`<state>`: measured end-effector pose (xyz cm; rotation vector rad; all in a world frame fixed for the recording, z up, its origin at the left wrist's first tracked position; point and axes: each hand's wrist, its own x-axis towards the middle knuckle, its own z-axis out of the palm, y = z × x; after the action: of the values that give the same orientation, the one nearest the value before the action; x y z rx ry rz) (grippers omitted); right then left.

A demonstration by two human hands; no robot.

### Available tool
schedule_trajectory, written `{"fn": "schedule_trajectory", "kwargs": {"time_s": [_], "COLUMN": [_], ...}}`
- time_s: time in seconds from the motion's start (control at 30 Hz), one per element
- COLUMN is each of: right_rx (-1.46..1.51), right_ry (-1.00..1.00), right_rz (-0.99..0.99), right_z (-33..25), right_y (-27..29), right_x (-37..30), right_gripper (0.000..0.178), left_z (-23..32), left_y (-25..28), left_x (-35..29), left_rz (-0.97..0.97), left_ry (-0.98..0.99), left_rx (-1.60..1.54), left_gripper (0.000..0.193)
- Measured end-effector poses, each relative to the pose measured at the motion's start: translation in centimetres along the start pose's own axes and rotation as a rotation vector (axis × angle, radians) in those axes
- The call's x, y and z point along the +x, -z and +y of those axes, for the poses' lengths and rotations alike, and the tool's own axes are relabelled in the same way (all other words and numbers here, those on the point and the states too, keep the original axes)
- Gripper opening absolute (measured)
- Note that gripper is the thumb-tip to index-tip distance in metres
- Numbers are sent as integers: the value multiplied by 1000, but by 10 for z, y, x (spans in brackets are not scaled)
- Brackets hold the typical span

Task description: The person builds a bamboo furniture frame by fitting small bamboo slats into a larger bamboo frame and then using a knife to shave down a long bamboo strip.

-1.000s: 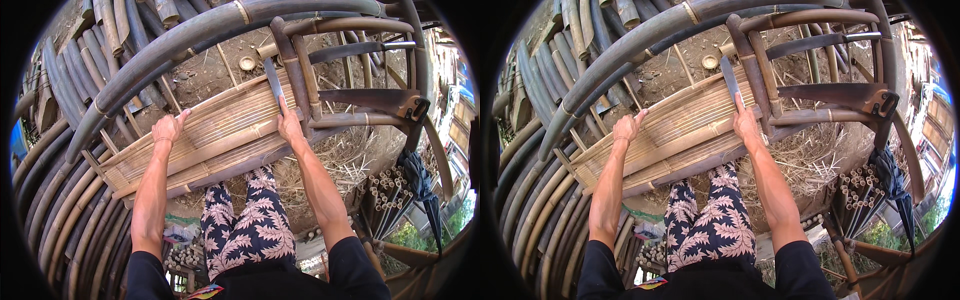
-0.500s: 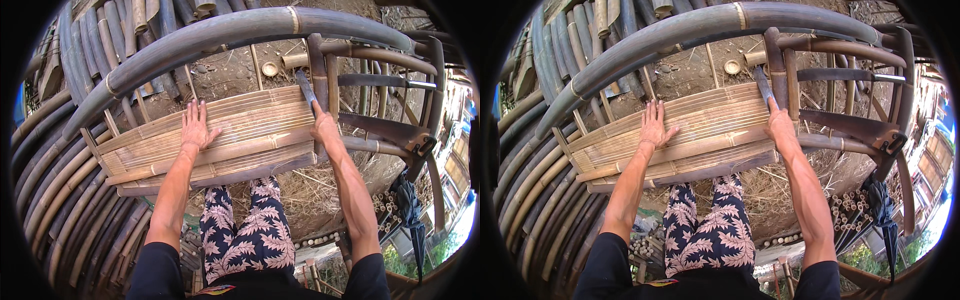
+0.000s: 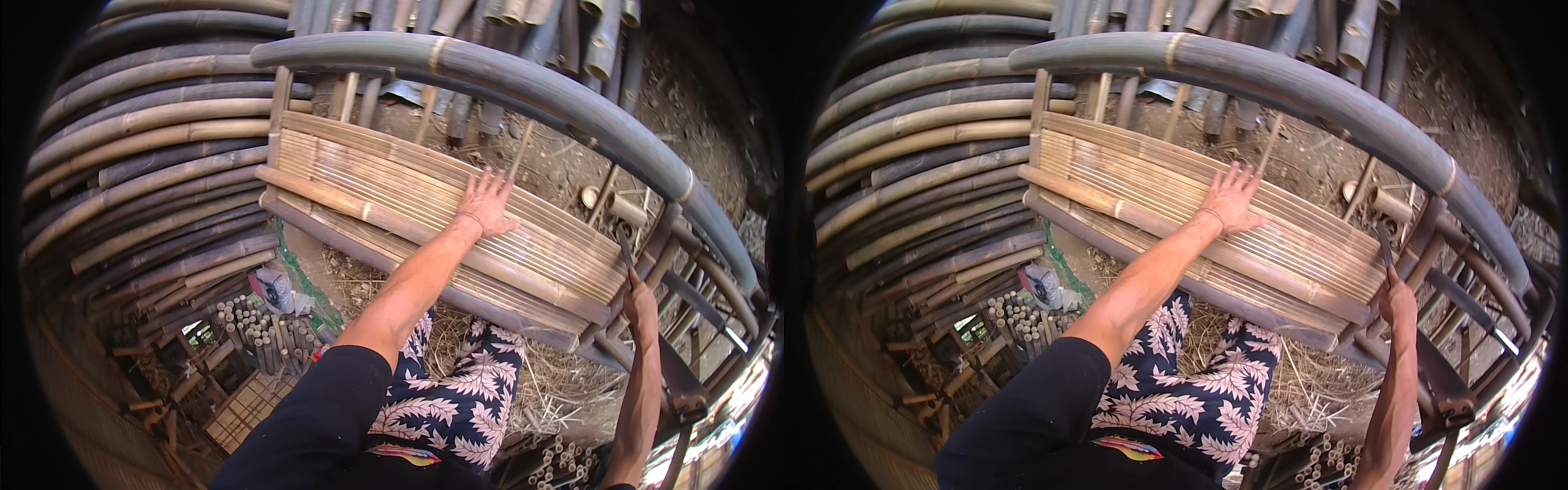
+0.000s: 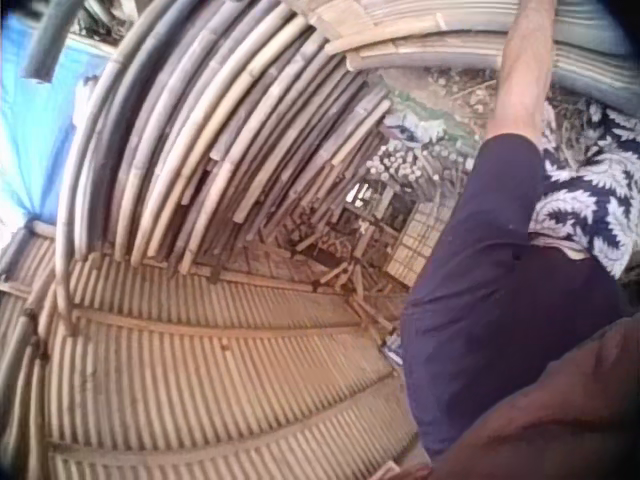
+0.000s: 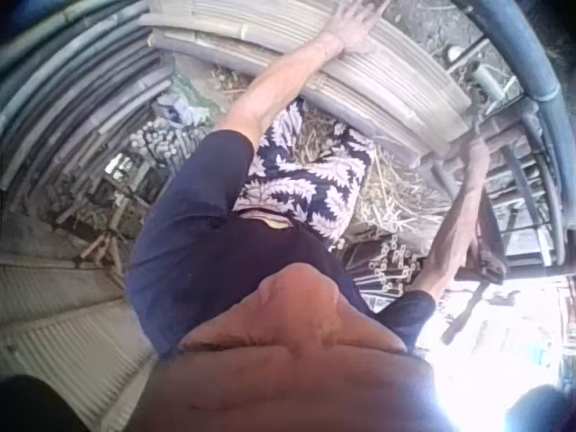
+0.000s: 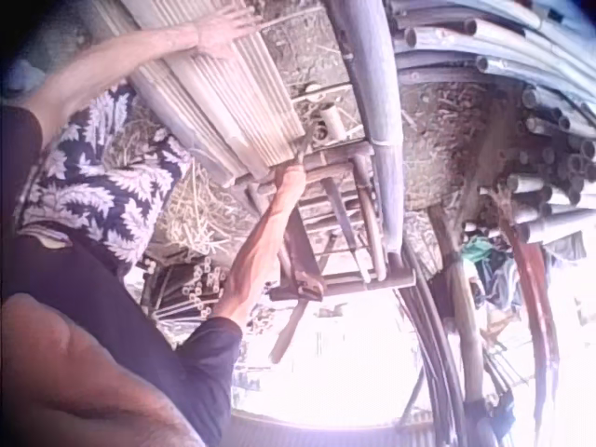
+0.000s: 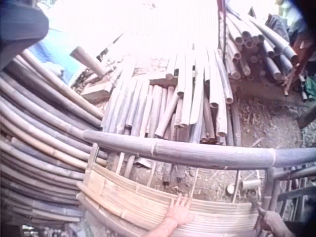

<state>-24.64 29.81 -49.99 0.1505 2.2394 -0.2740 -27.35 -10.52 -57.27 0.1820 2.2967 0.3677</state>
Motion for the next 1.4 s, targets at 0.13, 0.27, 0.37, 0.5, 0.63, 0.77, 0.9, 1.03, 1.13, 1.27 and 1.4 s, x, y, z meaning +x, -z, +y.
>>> {"fn": "schedule_trajectory", "kwargs": {"time_s": [0.13,0.27,0.37,0.5,0.63,0.77,0.9,1.03,1.13,1.27,1.4], "right_rx": [279,629,494,379,292,136,147,41,127,413,599], "right_ry": [-84,130,356,475,677,773,708,818,774,635,-62], "right_rz": [129,160,17,-286,-471,-300,-464,-425,-368,-186,31], "right_z": [-46,-174,-279,-478,-643,-727,-758,-727,-696,-605,-459], "right_y": [-24,-31,-33,-16,-39,-82,-98,-77,-35,-4,-47], "right_x": [-46,-101,-78,-2,95,147,130,131,89,-25,-118], "right_gripper": [52,70,68,63,60,59,58,57,61,69,57], "left_z": [-73,-199,-265,-294,-317,-310,-327,-317,-319,-332,-311], "left_y": [5,24,36,56,19,-1,-72,-50,7,51,38], "left_x": [-6,-22,-25,-17,-7,22,38,51,19,-36,-81], "left_rz": [377,659,548,389,394,763,712,506,376,444,569], "left_ry": [122,339,238,127,199,-44,86,208,131,-5,-240], "left_rx": [-186,-4,49,11,-192,-1512,-1032,-292,-229,-100,-90], "left_gripper": [79,72,66,50,40,52,60,55,50,47,69]}}
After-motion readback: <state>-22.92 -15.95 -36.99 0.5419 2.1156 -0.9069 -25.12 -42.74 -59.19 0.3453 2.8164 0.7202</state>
